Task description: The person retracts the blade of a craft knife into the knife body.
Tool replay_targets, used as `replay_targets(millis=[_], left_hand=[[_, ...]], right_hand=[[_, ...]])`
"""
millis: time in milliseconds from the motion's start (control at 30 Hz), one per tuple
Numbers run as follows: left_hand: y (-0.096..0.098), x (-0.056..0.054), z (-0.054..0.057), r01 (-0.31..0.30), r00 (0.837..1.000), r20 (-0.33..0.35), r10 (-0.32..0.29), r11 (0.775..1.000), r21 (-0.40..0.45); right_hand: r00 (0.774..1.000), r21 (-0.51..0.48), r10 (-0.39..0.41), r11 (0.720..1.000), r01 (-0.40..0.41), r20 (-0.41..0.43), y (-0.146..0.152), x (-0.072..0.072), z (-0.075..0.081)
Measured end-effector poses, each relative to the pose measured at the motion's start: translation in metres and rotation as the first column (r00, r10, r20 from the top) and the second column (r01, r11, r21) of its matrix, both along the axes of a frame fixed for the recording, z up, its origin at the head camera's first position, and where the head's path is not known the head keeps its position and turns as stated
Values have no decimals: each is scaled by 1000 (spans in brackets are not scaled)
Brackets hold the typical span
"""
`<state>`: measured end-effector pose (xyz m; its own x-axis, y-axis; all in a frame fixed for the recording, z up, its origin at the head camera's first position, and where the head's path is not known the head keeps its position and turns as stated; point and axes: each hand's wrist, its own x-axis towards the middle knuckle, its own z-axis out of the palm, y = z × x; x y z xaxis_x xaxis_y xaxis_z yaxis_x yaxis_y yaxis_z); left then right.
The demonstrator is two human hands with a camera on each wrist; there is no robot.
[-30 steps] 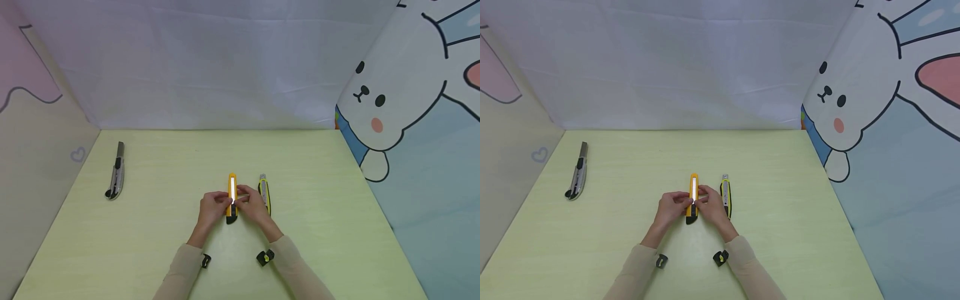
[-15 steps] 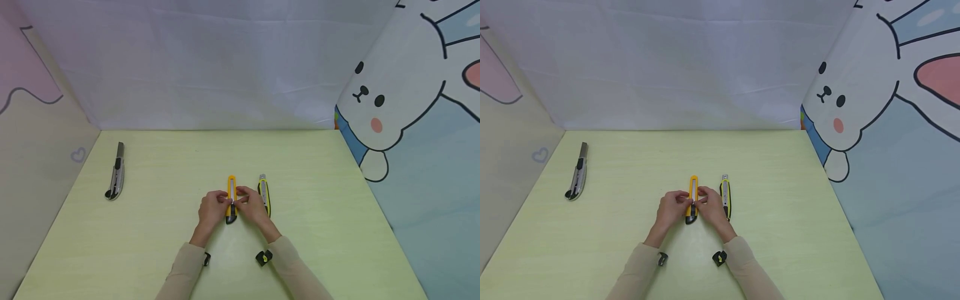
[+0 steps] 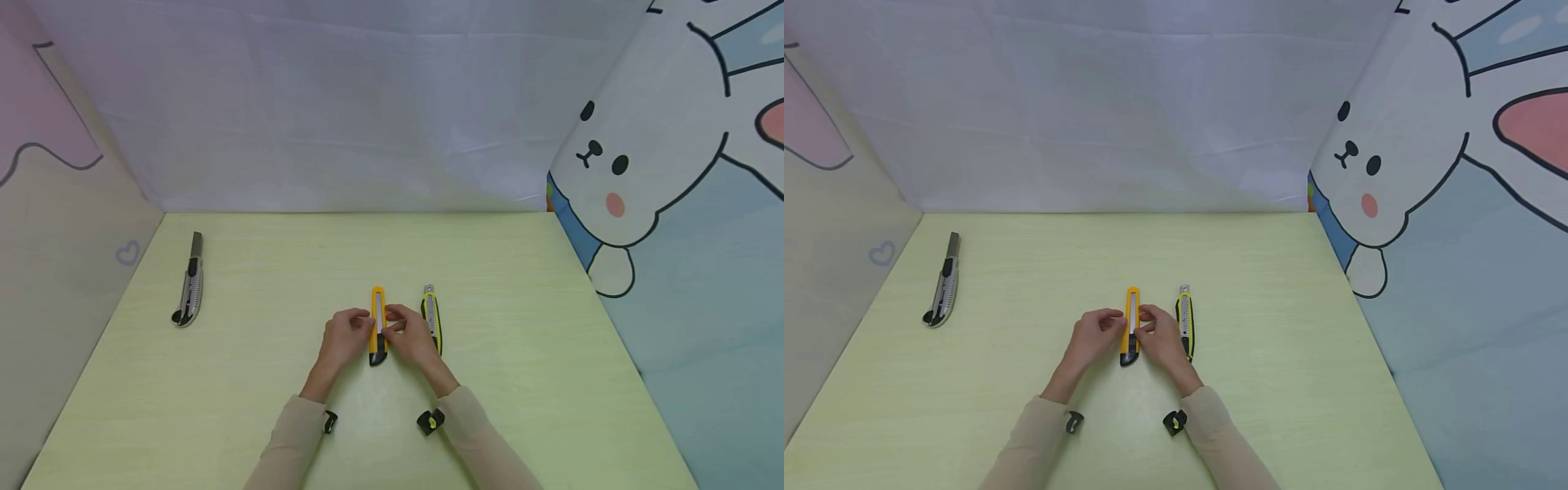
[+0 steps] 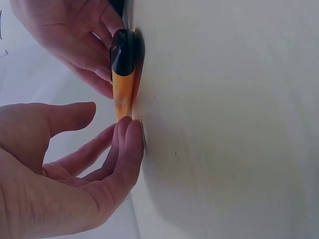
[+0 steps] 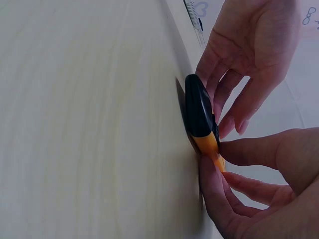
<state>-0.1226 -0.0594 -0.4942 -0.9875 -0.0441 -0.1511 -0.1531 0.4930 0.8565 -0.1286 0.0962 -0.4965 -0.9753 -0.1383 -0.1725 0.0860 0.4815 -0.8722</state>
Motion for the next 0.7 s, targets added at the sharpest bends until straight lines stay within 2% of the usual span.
replay_targets(millis=[300, 700], left_hand=[[-12, -6, -3, -14, 998, -65, 14, 1000, 3], [-27, -10, 3, -100, 993, -66, 98, 995, -22]], right_hand=[[1000, -8, -1, 1000, 1, 6, 0, 1, 0], [1000, -18, -7, 1000, 7, 3, 0, 3, -1]])
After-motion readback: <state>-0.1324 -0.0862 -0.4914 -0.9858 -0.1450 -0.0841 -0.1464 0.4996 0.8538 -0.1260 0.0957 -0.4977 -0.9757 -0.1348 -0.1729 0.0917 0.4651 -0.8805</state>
